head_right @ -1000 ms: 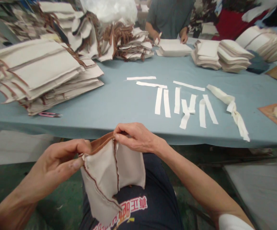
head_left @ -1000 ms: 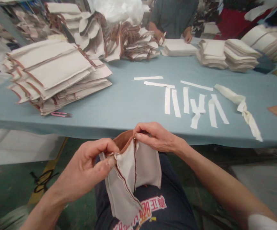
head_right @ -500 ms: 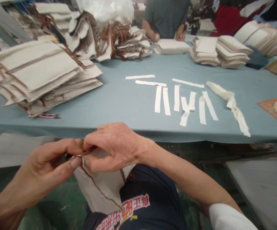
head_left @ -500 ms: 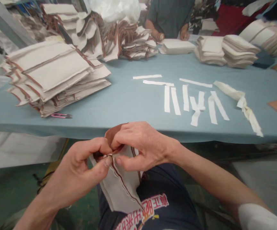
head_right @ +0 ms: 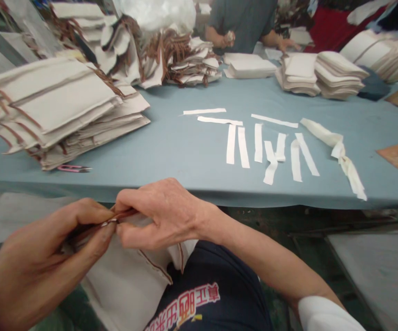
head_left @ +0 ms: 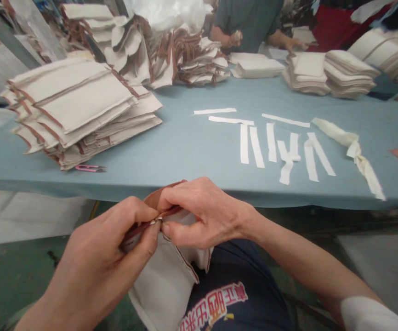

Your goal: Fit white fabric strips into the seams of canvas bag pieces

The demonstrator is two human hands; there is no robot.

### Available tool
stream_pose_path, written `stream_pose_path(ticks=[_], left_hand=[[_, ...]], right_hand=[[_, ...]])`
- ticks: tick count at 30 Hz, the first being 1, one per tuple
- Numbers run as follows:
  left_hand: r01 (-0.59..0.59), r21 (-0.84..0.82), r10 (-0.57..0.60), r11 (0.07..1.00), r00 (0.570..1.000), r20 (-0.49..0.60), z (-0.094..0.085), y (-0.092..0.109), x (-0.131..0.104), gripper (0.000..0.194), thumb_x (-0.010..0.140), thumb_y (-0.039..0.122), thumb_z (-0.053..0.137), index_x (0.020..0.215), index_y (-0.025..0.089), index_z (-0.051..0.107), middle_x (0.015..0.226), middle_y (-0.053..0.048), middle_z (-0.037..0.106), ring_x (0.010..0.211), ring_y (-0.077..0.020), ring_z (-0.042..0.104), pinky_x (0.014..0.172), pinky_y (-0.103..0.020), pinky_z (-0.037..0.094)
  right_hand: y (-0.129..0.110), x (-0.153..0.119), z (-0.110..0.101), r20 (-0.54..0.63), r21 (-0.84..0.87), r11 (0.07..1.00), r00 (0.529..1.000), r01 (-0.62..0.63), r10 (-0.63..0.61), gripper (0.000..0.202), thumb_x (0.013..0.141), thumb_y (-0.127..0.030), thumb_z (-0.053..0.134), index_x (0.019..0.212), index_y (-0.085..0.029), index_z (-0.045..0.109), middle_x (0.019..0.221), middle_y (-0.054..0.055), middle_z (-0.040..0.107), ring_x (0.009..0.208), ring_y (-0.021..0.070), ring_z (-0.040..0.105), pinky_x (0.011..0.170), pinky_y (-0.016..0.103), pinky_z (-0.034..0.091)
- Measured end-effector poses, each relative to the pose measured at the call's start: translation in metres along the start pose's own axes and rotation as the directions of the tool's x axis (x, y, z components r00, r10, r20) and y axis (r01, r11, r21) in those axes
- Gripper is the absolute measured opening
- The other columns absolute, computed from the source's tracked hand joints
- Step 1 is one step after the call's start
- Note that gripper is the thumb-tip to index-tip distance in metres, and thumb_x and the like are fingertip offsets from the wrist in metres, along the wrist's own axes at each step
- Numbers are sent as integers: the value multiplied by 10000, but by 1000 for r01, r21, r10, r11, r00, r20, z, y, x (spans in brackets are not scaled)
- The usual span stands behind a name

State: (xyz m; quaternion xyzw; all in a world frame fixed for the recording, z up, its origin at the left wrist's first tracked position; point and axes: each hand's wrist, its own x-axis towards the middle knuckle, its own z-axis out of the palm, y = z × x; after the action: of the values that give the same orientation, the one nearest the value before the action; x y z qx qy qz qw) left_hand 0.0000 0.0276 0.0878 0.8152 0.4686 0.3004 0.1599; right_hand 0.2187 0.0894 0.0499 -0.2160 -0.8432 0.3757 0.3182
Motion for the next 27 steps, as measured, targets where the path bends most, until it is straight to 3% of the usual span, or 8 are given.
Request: stream_pose_path(ticks=[7, 14, 20, 24, 27], left_hand=[[168, -126, -153, 978, 981, 121, 2, -3, 10, 204, 932, 297, 614, 772, 263, 736, 650, 50, 729, 510, -125, 649, 470, -190, 462], [479, -250, -407, 842, 866, 289, 9, -11, 19, 277, 883, 468, 689, 802, 213, 762, 639, 3, 684, 524, -147, 580, 467, -206, 430], [518, -304, -441, 800, 850, 286, 14, -13, 24, 278, 795, 458, 747, 688, 204, 711, 579, 21, 583, 511, -121, 489, 457, -186, 389], [556, -305, -471, 773, 826, 311, 18, -12, 26, 278, 771, 459, 738, 678, 200, 703, 590, 9, 607, 522, -126, 513, 463, -191, 410], [561, -290, -480, 775, 822, 306, 20, -11, 28, 281, 774, 462, 721, 667, 205, 678, 591, 14, 597, 523, -127, 515, 466, -197, 412]], right_hand=[[9, -4, -1, 89, 29, 999, 996, -31, 28, 87, 900, -229, 524, 928, -210, 604, 929, 72, 800, 806, 168, 703, 738, 276, 454], [15, -6, -9, 50, -12, 1000, 999, -5, 6, 74, 935, -200, 553, 922, -208, 625, 797, -1, 722, 663, 118, 582, 662, 242, 400], [11, -10, -10, -16, -236, 972, 1000, 5, -9, 125, 1016, -200, 539, 1014, -199, 664, 857, 28, 778, 711, 145, 621, 667, 263, 387], [10, -11, -5, -51, -449, 892, 996, 47, -79, 234, 1075, -199, 496, 977, -192, 709, 902, 54, 834, 768, 178, 673, 671, 304, 372], [10, -10, 0, -59, -505, 861, 992, 67, -112, 255, 1062, -161, 496, 951, -189, 725, 911, 54, 849, 782, 179, 678, 669, 314, 365]])
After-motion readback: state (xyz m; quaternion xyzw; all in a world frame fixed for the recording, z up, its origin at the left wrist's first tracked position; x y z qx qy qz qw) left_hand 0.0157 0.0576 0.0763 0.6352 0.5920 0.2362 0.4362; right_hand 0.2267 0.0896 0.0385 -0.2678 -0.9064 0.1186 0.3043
